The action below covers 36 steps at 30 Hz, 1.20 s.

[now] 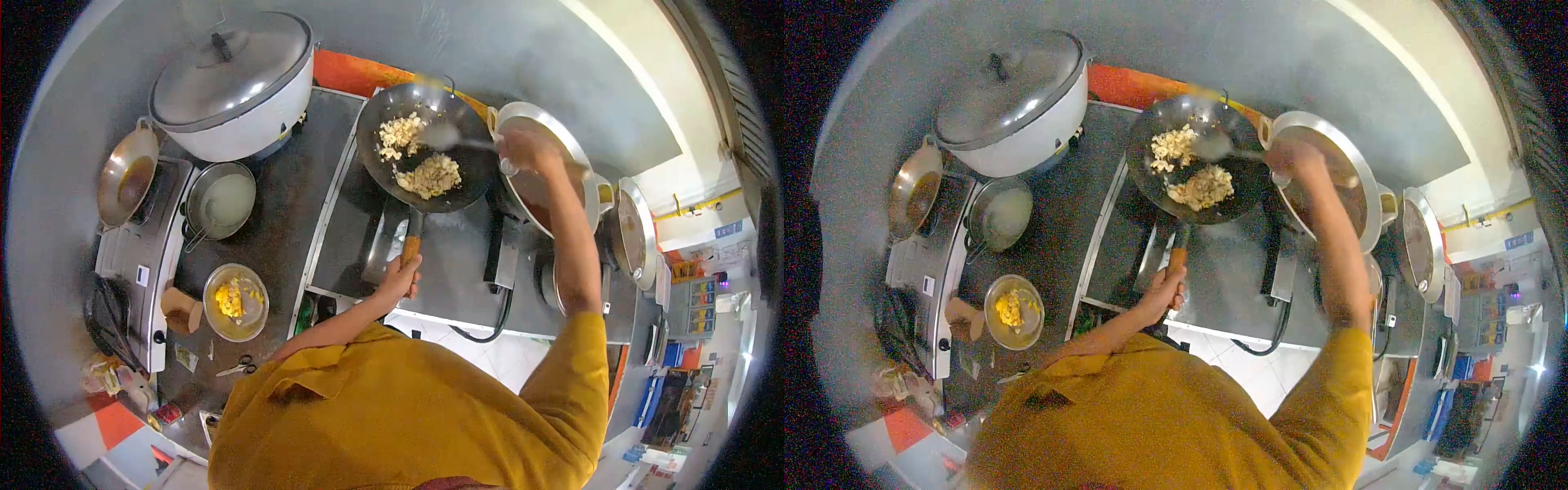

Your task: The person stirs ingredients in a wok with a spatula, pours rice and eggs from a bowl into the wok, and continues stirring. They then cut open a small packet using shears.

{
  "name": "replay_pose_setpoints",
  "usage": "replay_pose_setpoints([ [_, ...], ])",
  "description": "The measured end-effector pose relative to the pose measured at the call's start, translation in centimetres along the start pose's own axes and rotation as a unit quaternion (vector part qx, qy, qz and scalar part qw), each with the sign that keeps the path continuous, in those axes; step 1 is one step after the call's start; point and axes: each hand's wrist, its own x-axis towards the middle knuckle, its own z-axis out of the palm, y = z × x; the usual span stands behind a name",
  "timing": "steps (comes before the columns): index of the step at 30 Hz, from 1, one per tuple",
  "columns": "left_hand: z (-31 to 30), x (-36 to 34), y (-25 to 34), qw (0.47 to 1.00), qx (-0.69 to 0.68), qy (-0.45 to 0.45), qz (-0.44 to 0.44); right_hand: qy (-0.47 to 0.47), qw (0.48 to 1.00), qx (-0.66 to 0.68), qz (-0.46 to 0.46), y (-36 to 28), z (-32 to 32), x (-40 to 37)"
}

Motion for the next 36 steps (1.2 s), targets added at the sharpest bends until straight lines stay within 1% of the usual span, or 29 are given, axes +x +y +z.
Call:
replay_pose_setpoints([
  [1,0.2,-0.2,0.4,1.0,0.002,-0.001,0.001,0.03,0.999,0.024,0.01,-1.0,1.5,1.1],
  [2,0.3,-0.2,0.5,1.0,0.002,-0.001,0.005,0.046,0.997,0.042,-0.039,-1.5,4.0,3.6],
  [3,0.2,-0.1,0.3,1.0,-0.002,0.0,0.0,0.063,0.989,0.083,-0.109,-2.0,4.7,4.3],
  [4,0.0,0.0,0.5,1.0,-0.004,-0.001,-0.001,0.083,0.979,0.113,-0.15,-2.2,4.9,4.0],
  [5,-0.1,0.0,0.5,1.0,-0.013,-0.006,0.0,0.105,0.978,0.115,-0.138,-2.5,4.4,2.3],
  [6,-0.1,0.0,0.4,1.0,-0.024,-0.012,-0.001,0.099,0.979,0.115,-0.139,-1.8,3.0,0.9],
  [8,0.1,-0.3,0.3,0.999,-0.03,-0.015,-0.007,-0.064,0.983,0.074,-0.156,-0.6,-0.4,-1.3],
  [9,0.0,-0.3,0.6,0.999,-0.03,-0.018,-0.009,-0.065,0.983,0.072,-0.157,-1.0,-0.4,-0.9],
  [12,0.0,-0.1,0.5,0.999,-0.036,-0.022,-0.01,-0.097,0.986,0.095,-0.096,-2.7,0.5,-0.5],
  [13,0.1,-0.2,0.6,0.999,-0.039,-0.022,-0.008,-0.054,0.985,0.126,-0.106,-2.0,0.2,-1.0],
  [14,0.1,-0.3,0.7,0.999,-0.036,-0.022,-0.01,-0.054,0.985,0.124,-0.108,-1.5,-1.0,-1.6],
  [16,0.0,-0.4,0.9,0.999,-0.037,-0.021,-0.013,-0.17,0.981,0.089,-0.031,-0.5,-3.4,-2.5],
  [17,0.0,-0.4,0.9,0.999,-0.036,-0.021,-0.008,-0.216,0.973,0.071,-0.042,-0.2,-2.5,-2.1],
  [18,0.0,-0.4,0.9,0.999,-0.032,-0.024,-0.005,-0.218,0.972,0.072,-0.04,-0.3,-0.8,-1.6],
  [19,0.1,-0.3,0.8,0.999,-0.033,-0.027,-0.007,-0.177,0.975,0.124,-0.043,-0.9,0.4,-1.6],
  [21,0.0,-0.3,0.8,1.0,-0.023,-0.012,-0.011,-0.135,0.975,0.173,-0.048,-0.3,0.9,-1.9],
  [23,-0.1,0.1,0.7,0.999,-0.026,-0.015,-0.013,-0.198,0.962,0.184,-0.042,0.2,-3.6,-4.1],
  [24,-0.2,0.2,0.4,0.999,-0.026,-0.019,-0.019,-0.232,0.953,0.191,-0.039,0.2,-4.5,-4.5],
  [25,-0.3,0.2,0.2,0.999,-0.025,-0.019,-0.022,-0.256,0.941,0.22,-0.009,-0.1,-4.2,-4.6],
  [26,-0.3,0.4,0.2,0.999,-0.028,-0.022,-0.014,-0.256,0.941,0.222,-0.005,-0.9,-3.5,-4.5],
  [28,-0.2,0.2,0.1,0.999,-0.031,-0.028,-0.006,-0.181,0.957,0.227,-0.018,-2.7,-2.1,-4.1],
  [29,-0.2,0.1,0.3,0.999,-0.032,-0.031,-0.014,-0.196,0.946,0.257,0.01,-2.4,-2.3,-3.9],
  [30,-0.3,0.0,0.6,0.999,-0.034,-0.031,-0.02,-0.194,0.948,0.253,0.008,-1.7,-3.3,-3.8],
  [32,-0.3,-0.2,0.5,0.998,-0.041,-0.032,-0.017,-0.274,0.946,0.172,0.018,0.3,-4.9,-4.1],
  [34,-0.5,-0.1,0.5,0.998,-0.041,-0.037,-0.015,-0.264,0.946,0.189,0.007,0.3,-3.1,-3.4],
  [36,-0.5,0.1,0.4,0.998,-0.039,-0.044,-0.008,-0.231,0.945,0.227,0.042,-3.1,-3.9,-4.5],
])
